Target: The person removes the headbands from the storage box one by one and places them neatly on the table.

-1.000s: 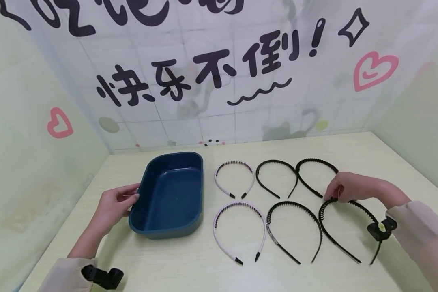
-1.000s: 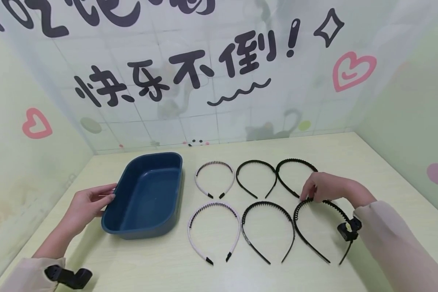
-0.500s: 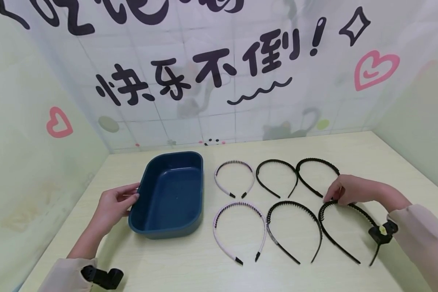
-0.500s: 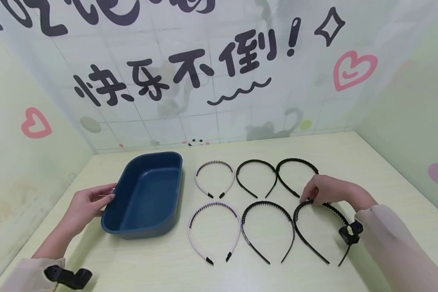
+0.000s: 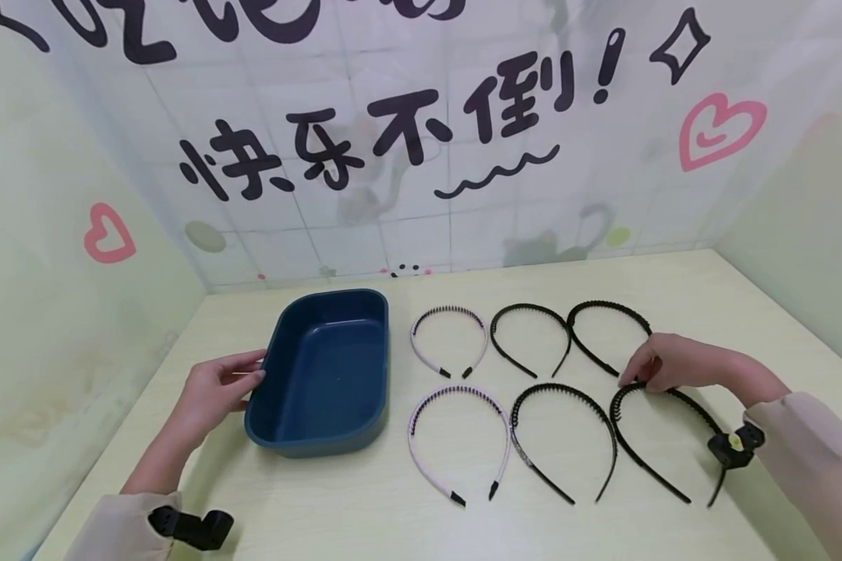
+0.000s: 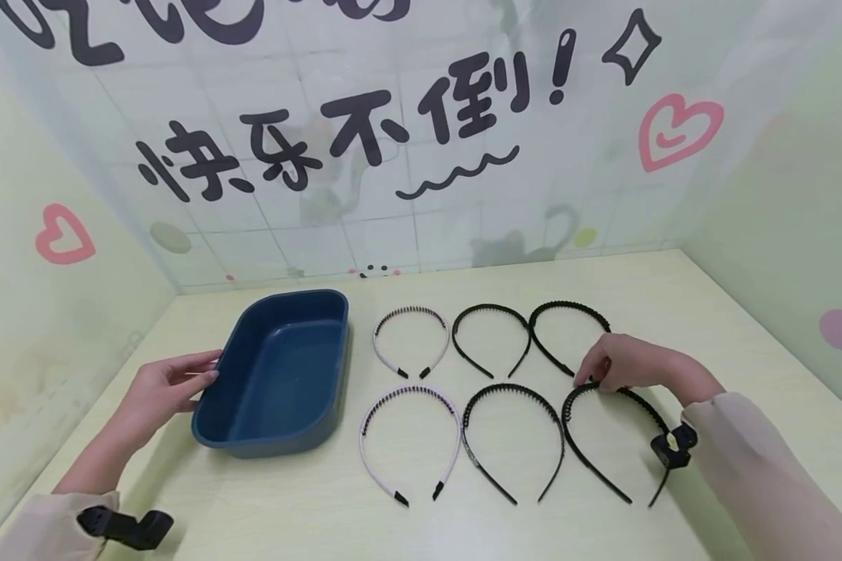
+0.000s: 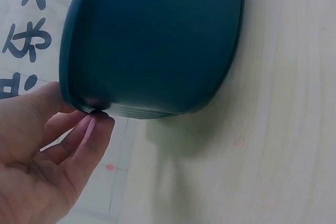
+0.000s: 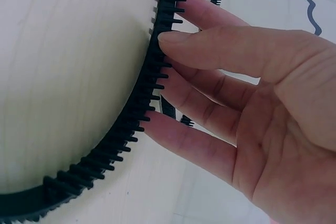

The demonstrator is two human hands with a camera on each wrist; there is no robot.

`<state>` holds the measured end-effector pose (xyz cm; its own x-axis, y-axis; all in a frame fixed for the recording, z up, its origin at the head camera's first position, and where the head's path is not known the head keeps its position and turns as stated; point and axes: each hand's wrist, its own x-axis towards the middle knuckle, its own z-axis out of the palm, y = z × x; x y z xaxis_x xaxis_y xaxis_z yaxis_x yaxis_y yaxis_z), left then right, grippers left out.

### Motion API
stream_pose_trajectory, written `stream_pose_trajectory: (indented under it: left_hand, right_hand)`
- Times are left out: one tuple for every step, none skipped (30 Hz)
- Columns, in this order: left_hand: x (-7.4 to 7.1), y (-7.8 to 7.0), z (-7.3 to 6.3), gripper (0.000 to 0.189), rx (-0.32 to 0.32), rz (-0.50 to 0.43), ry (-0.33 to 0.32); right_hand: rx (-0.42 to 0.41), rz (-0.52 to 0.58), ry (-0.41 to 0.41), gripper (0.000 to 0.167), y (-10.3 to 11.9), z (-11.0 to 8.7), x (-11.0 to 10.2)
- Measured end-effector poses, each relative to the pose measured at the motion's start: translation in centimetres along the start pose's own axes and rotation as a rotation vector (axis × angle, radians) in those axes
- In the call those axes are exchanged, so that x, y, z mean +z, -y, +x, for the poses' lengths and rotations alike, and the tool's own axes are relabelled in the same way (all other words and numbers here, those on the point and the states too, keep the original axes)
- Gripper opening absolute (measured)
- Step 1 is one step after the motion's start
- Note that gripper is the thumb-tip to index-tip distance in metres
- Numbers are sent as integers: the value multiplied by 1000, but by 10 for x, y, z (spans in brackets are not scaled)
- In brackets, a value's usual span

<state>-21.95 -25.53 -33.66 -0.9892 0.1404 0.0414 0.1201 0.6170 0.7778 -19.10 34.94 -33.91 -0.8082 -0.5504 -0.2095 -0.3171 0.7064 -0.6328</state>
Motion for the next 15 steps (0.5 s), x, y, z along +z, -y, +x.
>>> stream_pose_trajectory:
  left_hand:
    - [0, 0, 0, 44, 1, -1, 2]
    - [0, 0, 0, 44, 0, -1, 4]
    - [0, 0, 1, 44, 0, -1, 5]
    - [0, -1, 1, 44, 0, -3, 7]
    - [0, -1, 1, 45, 1, -4, 9]
    - [-1, -1, 1, 45, 2, -4, 13]
    - [-2, -1, 2, 45, 5, -6, 18]
    - [-2, -1, 2, 46, 8, -8, 25]
    - [-3, 0, 2, 46, 14, -12, 33]
    - [-5, 0, 3, 46, 20, -16, 40]
    - [-6, 0, 3, 47, 28, -23, 44]
    - [-8, 1, 4, 47, 36, -30, 42]
    - [-10, 1, 5, 47, 46, -34, 39]
    - [-12, 2, 6, 48, 56, -35, 31]
    - [-14, 2, 7, 48, 66, -29, 16]
  right_hand:
    - [0, 0, -3, 31, 0, 0, 0]
    - [0, -2, -5, 31, 0, -1, 0]
    - [-2, 1, -8, 30, -1, -1, 1]
    - [-7, 3, -11, 30, 0, -2, 1]
    - [-12, 6, -14, 29, 0, -2, 1]
    - [-17, 13, -17, 28, 0, -3, 1]
    - [-22, 20, -19, 27, 0, -3, 1]
    - [-26, 24, -21, 25, 0, -3, 0]
    - [-32, 26, -23, 24, 1, -4, -1]
    - [-33, 25, -27, 23, 2, -4, -2]
    - [-28, 23, -31, 22, 3, -5, -4]
    - [-26, 14, -38, 22, 4, -5, -6]
    - [-25, -8, -52, 21, 7, -6, -9]
    - [-26, -32, -67, 21, 9, -6, -11]
    - [-25, -52, -84, 22, 11, -6, -14]
